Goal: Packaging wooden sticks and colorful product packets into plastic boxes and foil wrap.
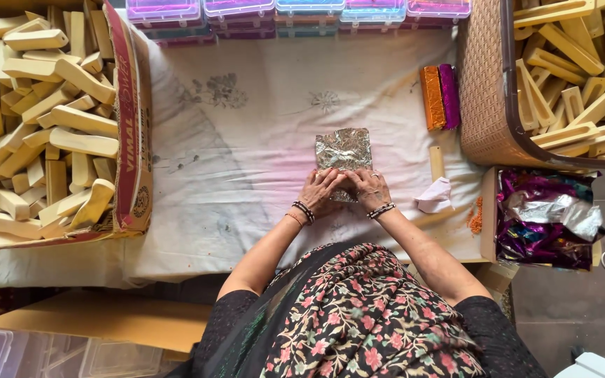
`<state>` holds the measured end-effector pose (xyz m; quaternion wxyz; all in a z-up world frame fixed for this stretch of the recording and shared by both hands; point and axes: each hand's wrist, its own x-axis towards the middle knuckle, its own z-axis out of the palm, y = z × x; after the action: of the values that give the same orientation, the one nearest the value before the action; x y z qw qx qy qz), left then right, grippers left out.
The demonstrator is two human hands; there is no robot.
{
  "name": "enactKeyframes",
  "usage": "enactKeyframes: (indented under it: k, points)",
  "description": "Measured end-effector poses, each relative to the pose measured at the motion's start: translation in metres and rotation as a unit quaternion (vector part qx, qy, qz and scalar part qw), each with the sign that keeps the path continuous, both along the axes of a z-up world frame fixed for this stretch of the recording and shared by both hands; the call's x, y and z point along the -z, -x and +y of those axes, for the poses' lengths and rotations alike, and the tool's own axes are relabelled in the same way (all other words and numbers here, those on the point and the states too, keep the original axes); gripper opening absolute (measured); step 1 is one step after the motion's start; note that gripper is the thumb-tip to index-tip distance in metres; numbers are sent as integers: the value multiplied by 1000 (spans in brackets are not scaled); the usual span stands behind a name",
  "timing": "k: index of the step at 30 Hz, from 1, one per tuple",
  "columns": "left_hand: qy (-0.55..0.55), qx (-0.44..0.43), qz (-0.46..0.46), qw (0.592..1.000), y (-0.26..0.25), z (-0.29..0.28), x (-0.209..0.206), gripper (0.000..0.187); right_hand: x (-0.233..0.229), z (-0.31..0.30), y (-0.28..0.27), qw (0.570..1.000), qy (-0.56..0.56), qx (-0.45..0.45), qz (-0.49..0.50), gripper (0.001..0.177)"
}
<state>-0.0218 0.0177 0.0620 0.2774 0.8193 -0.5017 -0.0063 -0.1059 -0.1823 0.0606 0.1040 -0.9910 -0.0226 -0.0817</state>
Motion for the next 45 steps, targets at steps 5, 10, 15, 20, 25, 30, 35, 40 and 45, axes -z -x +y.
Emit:
enactKeyframes:
  k: [5, 10, 15, 20, 25, 30, 35, 40, 45]
  points:
    - [-55, -37, -81, 994, -5, -7, 54, 69, -15, -5, -2, 999, 7, -11, 48, 61]
    - [16, -65, -44, 997, -13, -11, 64, 49, -19, -15, -3, 995, -39, -6, 94, 52]
    - [64, -67, 8, 996, -14, -9, 45, 38, -29, -15, -5, 987, -94, 27, 126, 38]
    - [45, -92, 19, 995, -20, -14, 36, 37, -50, -15, -7, 988, -119, 4, 94, 46]
    - [25, -107, 64, 992, -32, -19, 35, 27, -12, -31, -12, 989, -110, 41, 94, 40]
    - [83, -131, 89, 984, -44, -20, 29, 11, -3, -41, -21, 970, -199, 105, 92, 26]
    - [83, -143, 108, 980, -54, -21, 48, 13, -30, -37, -26, 959, -210, 113, 156, 26]
    - [47, -158, 87, 983, -46, -24, 22, 15, -16, -46, -32, 953, -228, 108, 168, 29]
    - [107, -82, -167, 977, -23, -26, 19, 3, -16, -49, -36, 949, -225, 114, 188, 29]
